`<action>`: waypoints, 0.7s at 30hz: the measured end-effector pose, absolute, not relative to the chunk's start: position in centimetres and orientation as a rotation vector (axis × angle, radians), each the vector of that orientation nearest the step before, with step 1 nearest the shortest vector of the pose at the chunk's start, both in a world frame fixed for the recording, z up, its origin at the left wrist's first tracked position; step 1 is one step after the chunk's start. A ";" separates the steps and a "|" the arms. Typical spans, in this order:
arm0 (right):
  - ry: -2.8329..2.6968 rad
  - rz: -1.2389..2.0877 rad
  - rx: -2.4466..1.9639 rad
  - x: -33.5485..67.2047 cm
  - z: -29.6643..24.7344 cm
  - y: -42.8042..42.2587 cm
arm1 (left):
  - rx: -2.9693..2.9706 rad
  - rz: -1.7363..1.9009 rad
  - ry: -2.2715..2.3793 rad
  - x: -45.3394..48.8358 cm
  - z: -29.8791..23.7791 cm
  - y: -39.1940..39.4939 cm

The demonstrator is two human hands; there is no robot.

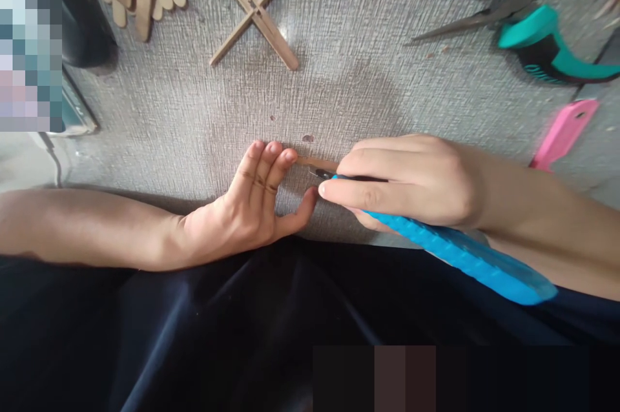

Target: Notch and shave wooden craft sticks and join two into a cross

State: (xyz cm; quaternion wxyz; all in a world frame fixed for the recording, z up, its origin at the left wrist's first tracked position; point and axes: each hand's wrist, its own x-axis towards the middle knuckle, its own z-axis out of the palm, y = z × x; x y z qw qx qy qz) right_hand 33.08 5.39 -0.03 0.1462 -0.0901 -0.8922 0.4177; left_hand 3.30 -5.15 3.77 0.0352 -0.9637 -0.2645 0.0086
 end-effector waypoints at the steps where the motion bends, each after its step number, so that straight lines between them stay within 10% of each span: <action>1: -2.561 1.197 -0.253 33.1 -0.1 5.4 | -2.966 0.027 -0.817 3.2 3.8 -5.2; 21: -2.540 0.640 -0.138 32.1 -0.5 4.9 | -3.008 -0.183 -1.045 3.1 1.5 -7.3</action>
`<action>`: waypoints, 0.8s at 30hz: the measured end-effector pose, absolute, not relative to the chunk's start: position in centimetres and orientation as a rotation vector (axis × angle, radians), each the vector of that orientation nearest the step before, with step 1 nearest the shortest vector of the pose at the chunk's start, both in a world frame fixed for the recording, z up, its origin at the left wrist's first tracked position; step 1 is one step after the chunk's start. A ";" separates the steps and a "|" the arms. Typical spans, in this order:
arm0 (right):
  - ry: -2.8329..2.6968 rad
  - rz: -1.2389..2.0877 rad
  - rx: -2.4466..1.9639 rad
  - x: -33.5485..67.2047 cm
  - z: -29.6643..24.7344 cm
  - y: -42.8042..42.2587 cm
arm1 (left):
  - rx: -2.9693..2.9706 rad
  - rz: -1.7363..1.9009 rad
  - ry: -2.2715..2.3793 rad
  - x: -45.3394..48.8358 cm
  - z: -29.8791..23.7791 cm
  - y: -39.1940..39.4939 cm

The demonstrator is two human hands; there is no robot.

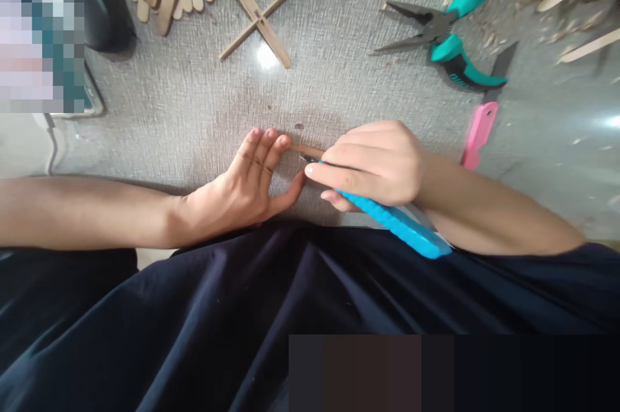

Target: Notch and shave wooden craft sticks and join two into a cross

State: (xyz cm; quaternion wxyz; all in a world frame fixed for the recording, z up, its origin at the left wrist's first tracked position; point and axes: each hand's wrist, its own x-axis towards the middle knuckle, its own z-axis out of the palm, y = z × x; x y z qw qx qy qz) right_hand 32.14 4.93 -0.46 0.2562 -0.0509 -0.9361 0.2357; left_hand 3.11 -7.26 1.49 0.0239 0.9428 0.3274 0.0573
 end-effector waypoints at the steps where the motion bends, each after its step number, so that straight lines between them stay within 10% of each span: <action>1: -2.553 0.689 -0.115 32.2 0.0 5.1 | 2.913 0.168 1.018 3.1 1.4 -7.3; 24: -2.550 1.237 -0.510 32.5 0.1 4.0 | 3.009 0.241 0.988 2.8 1.2 -6.8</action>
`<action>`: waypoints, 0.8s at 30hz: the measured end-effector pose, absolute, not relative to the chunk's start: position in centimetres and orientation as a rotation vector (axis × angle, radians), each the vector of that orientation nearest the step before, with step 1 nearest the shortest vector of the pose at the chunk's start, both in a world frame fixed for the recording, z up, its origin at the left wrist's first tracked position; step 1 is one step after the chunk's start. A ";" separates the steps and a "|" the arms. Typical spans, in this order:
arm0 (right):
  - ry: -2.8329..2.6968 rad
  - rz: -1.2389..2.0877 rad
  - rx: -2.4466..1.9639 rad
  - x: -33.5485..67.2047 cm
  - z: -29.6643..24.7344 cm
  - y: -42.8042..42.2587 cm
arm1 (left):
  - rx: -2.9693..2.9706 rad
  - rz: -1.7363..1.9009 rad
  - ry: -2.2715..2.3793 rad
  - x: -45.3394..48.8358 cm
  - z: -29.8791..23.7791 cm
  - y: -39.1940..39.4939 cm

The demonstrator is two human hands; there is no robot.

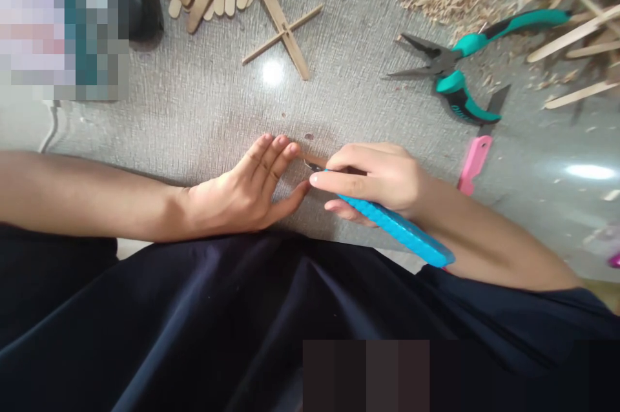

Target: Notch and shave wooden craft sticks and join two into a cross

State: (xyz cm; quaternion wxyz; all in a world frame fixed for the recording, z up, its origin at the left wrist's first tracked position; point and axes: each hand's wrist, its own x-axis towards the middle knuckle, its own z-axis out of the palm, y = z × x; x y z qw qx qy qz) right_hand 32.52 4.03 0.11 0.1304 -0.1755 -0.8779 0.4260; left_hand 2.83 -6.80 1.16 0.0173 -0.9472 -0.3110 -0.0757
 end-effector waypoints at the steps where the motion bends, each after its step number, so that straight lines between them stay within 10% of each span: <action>1: -2.543 1.320 -0.613 32.4 0.3 4.0 | -2.920 -0.223 -0.929 2.8 1.3 -6.6; 24: -2.504 1.126 -0.334 32.4 -0.4 4.5 | -2.828 -0.152 -0.817 2.9 1.8 -6.3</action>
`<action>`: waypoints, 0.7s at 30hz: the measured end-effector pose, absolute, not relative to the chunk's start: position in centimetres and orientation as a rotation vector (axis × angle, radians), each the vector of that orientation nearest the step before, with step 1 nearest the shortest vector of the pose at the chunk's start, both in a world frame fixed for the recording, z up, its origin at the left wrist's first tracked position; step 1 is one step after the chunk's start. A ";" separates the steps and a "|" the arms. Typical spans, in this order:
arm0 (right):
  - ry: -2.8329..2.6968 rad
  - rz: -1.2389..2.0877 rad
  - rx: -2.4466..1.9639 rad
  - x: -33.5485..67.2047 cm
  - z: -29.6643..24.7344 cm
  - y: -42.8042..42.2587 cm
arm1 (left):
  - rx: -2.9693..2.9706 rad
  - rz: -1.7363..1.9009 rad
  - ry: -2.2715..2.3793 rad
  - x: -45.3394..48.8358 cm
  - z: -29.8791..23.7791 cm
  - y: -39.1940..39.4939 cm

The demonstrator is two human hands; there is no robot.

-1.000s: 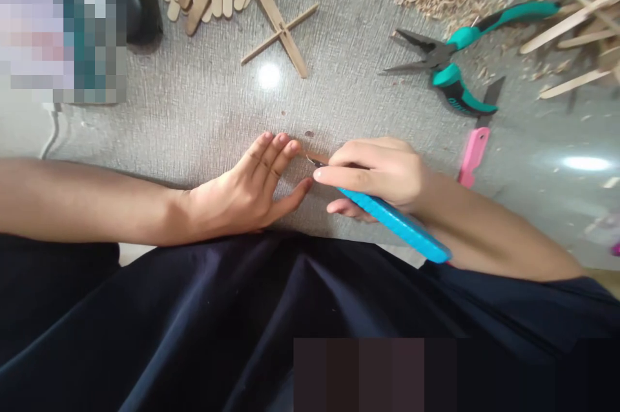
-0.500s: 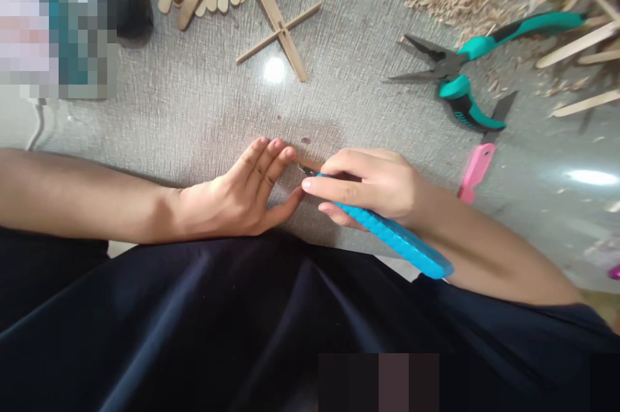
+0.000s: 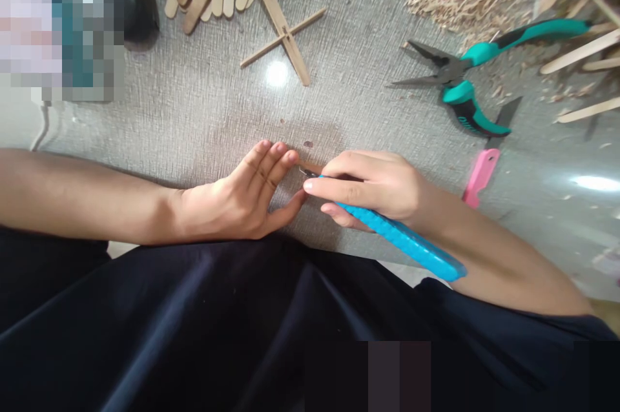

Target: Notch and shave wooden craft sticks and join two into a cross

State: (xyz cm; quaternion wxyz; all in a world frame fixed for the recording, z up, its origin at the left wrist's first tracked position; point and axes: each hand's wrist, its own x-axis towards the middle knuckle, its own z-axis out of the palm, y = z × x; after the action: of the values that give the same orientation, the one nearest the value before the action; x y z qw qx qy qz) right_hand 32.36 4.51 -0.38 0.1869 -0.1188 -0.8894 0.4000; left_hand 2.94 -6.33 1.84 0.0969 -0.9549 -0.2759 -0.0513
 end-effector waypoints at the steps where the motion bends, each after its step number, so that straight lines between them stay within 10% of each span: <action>1: -2.514 1.158 -0.352 32.3 -0.2 4.6 | -2.839 -0.145 -0.864 3.0 1.8 -6.5; 21: -2.603 1.054 -0.240 31.8 1.0 5.3 | -2.768 -0.060 -0.877 3.8 2.5 -6.3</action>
State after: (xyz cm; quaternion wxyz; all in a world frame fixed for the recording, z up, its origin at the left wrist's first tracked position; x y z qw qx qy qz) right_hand 31.80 5.33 1.03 0.1608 -0.0842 -0.9115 0.3690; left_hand 3.84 -6.32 2.50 0.1182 -0.9464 -0.2998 -0.0206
